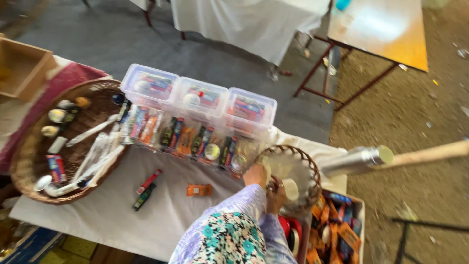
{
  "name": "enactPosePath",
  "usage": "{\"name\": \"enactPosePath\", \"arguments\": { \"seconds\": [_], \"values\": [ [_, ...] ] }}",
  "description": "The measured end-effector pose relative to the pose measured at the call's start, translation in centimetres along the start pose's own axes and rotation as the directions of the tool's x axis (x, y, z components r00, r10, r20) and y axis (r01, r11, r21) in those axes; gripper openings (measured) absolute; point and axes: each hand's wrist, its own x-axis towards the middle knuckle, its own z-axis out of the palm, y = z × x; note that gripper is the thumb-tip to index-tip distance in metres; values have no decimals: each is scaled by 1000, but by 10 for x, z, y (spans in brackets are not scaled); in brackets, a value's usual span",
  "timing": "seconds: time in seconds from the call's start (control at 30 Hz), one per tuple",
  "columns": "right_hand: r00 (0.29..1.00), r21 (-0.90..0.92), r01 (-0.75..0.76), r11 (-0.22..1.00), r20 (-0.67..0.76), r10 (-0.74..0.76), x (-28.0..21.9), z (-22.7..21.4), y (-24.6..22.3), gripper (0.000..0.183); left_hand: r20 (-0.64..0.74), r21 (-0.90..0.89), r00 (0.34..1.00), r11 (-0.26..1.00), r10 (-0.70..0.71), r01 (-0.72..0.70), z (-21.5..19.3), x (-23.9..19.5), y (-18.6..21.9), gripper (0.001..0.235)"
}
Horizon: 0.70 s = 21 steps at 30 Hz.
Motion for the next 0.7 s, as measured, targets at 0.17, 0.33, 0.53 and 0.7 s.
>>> {"name": "enactPosePath", "arguments": {
  "seconds": [0.17, 0.33, 0.53, 0.7],
  "values": [
    [993, -212, 91, 973, 87, -74, -2, -9, -9, 36, -60, -38, 998, 999, 13, -15, -6, 3, 2, 19],
    [981, -490, 192, 850, 111, -157, -35, -11, -50, 39, -114, -96, 986, 986, 123, -134, -14, -22, 1, 17],
    [951, -758, 291, 583, 164, -261, -29, 13, -71, 45, -184, -250, 956, 929, 230, -272, -21, -58, -12, 9],
    [950, -801, 305, 515, 221, -220, -10, 22, -79, 53, -322, -446, 922, 825, 215, -348, -39, -74, -19, 13]
  ]
}}
